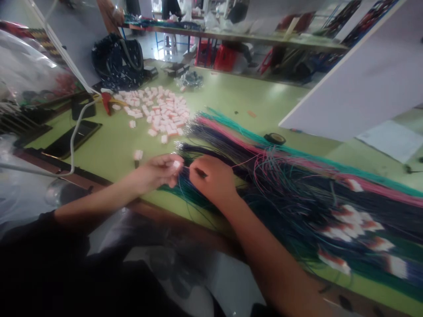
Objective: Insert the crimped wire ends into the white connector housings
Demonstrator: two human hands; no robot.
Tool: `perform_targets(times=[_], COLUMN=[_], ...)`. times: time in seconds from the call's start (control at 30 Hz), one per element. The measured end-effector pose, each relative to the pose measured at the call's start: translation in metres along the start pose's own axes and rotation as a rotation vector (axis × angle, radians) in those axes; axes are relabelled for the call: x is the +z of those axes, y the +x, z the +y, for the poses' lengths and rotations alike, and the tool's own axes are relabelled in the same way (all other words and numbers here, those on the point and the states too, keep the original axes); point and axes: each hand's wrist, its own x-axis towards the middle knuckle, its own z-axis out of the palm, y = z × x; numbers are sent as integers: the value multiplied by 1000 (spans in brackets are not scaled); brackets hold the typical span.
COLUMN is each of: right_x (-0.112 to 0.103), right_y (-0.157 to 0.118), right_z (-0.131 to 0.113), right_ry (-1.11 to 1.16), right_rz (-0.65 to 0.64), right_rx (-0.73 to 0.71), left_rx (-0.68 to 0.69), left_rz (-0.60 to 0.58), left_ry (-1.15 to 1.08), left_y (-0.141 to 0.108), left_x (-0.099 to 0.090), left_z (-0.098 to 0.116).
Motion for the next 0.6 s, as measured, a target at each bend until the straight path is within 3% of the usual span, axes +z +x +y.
perform_targets(times=[0.3,0.6], right_x=[6,14], right_y=[-3,-6], right_z=[-1,-3], right_ry=[-83,-74], right_rz=[62,-52], right_rx=[-70,6], left_rx=[76,77], left_rz=[73,86], left_ry=[79,293], left_y=[-2,-4], left_x=[8,8], left_z=[-2,-5])
